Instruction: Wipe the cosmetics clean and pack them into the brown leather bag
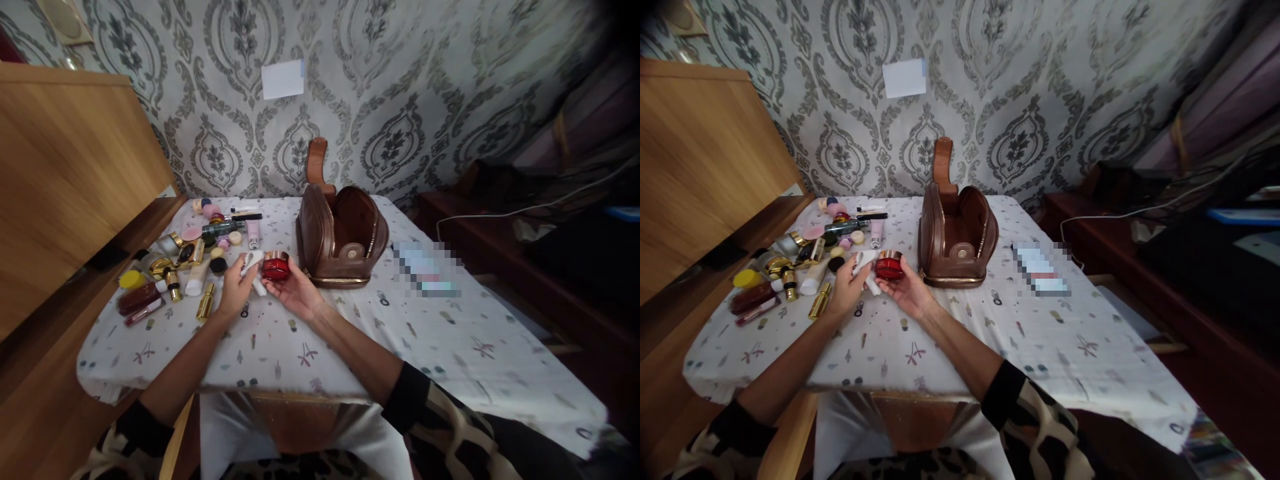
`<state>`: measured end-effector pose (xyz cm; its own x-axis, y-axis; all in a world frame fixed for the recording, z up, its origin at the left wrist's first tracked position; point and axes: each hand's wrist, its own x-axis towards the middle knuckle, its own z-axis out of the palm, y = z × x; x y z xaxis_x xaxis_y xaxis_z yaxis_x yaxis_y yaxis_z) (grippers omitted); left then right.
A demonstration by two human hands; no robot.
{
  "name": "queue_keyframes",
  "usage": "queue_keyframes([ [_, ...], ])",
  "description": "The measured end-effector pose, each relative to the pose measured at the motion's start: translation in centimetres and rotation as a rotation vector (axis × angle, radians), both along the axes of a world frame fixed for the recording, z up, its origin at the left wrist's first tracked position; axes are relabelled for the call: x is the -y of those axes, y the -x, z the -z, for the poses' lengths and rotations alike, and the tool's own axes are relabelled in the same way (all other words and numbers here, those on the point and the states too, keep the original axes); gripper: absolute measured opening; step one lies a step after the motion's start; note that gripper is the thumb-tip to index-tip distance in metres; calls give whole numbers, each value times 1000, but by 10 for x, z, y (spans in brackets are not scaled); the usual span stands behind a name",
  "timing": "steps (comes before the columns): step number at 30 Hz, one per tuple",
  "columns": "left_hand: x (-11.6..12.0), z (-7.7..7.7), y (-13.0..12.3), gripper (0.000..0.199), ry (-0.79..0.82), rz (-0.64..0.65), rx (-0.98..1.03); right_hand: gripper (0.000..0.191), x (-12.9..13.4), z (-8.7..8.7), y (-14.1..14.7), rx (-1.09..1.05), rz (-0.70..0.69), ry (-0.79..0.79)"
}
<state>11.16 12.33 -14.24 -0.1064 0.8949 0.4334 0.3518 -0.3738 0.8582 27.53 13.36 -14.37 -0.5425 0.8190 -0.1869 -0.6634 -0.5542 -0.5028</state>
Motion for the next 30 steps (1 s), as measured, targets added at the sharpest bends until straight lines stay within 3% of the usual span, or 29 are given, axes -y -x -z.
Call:
queue_keyframes([
  [4, 0, 2, 3, 18, -49, 53, -122, 42, -2, 3, 0, -17, 16, -3],
  [10, 1, 5, 3, 19, -50, 84, -153, 38, -5, 5, -2, -41, 86, 42],
  [14, 3, 3, 0, 19, -71, 85, -176, 26, -2, 5, 0, 20, 123, -6],
  [20, 5, -4, 0, 15, -201, 119, -270, 26, -1, 7, 5, 83, 133, -76],
  [24, 5, -6, 2, 23, -258, 111, -312, 23, -2, 9, 7, 55, 120, -78],
  [30, 7, -5, 2, 41, -336, 143, -393, 13, -1, 8, 7, 35, 218, -84],
])
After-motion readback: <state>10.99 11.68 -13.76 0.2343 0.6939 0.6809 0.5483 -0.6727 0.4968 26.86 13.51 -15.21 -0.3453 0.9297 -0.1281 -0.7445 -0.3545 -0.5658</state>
